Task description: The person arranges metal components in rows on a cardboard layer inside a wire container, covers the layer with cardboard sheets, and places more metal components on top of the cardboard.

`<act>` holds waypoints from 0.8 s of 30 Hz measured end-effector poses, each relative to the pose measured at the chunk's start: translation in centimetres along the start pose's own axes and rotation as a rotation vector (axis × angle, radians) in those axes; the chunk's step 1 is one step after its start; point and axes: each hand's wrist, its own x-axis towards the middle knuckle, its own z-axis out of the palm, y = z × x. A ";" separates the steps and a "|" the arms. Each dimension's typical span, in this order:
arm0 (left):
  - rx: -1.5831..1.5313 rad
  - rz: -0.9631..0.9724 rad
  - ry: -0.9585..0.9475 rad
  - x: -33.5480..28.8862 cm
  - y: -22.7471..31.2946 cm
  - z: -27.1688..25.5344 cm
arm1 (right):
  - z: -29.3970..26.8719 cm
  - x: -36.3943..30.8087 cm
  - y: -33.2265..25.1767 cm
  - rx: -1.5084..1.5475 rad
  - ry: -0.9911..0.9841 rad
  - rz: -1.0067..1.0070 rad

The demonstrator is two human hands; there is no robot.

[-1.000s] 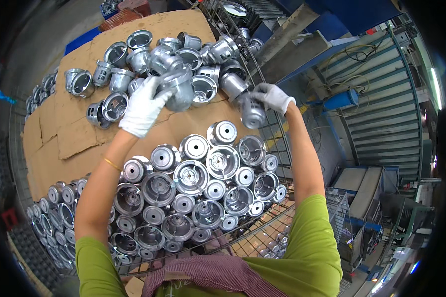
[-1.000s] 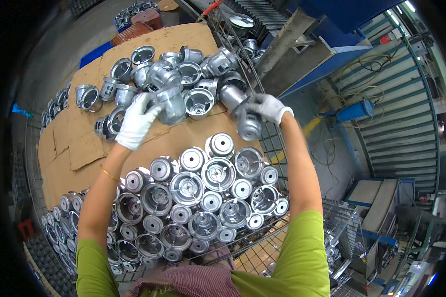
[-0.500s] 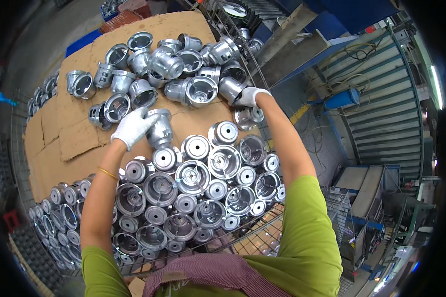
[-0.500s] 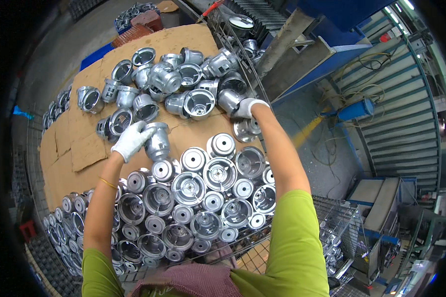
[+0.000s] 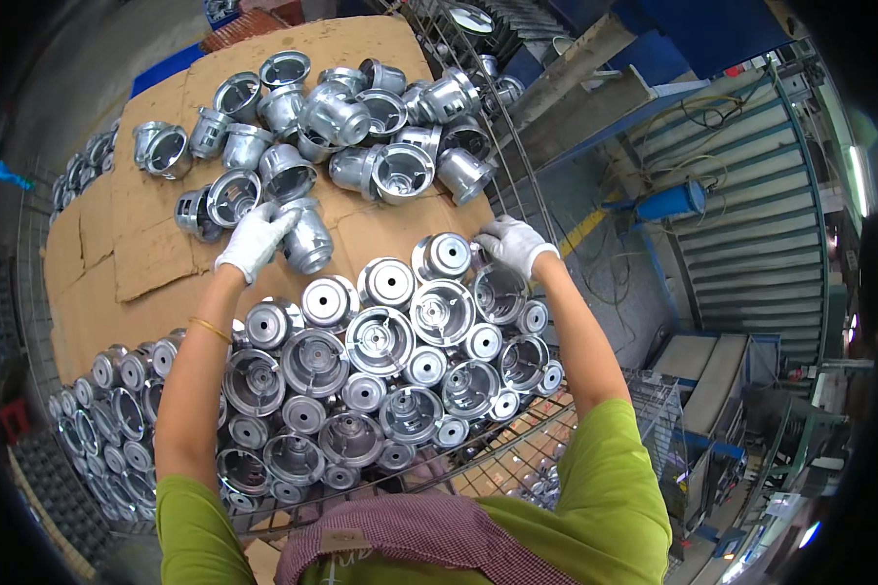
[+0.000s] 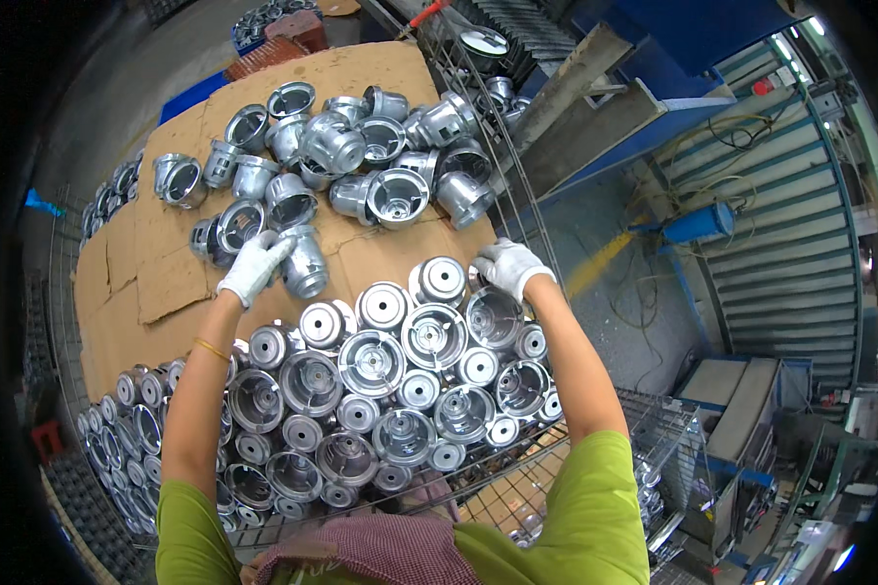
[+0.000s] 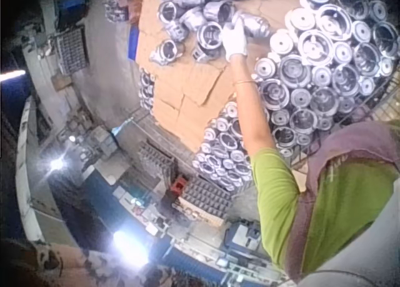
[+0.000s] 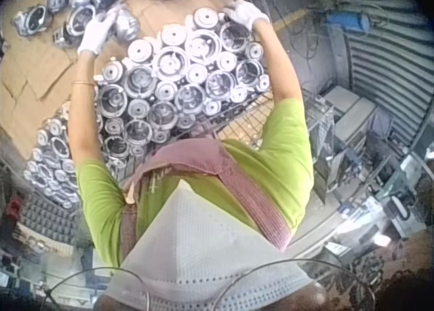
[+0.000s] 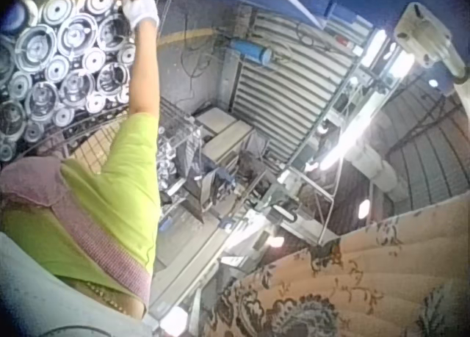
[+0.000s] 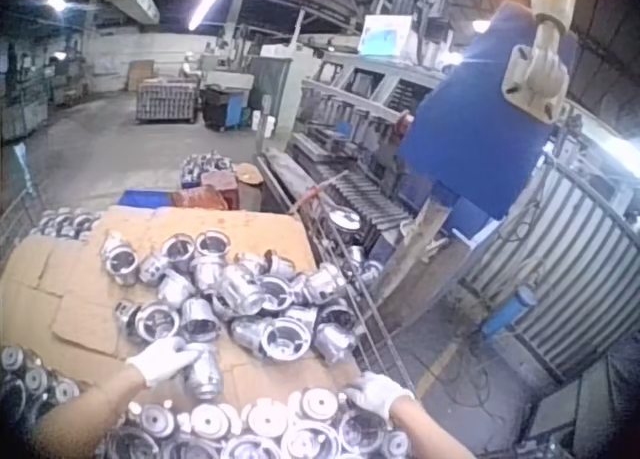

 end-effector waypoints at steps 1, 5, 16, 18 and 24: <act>0.006 0.001 -0.002 -0.2 0.3 0.1 | 0.1 -0.1 -0.3 0.060 0.010 0.066; 0.005 0.058 0.050 -0.4 -0.7 0.6 | 0.6 0.1 -0.1 0.012 -0.060 0.065; 0.032 0.137 0.211 -4.1 -0.7 -4.1 | -2.8 5.7 -6.5 0.345 -0.441 0.228; -0.061 0.054 0.138 -5.0 0.4 -4.1 | -0.9 5.0 -4.2 0.325 -0.407 0.183; -0.188 0.014 0.172 -4.5 -1.5 -3.6 | -3.5 4.8 -5.5 0.417 -0.156 0.114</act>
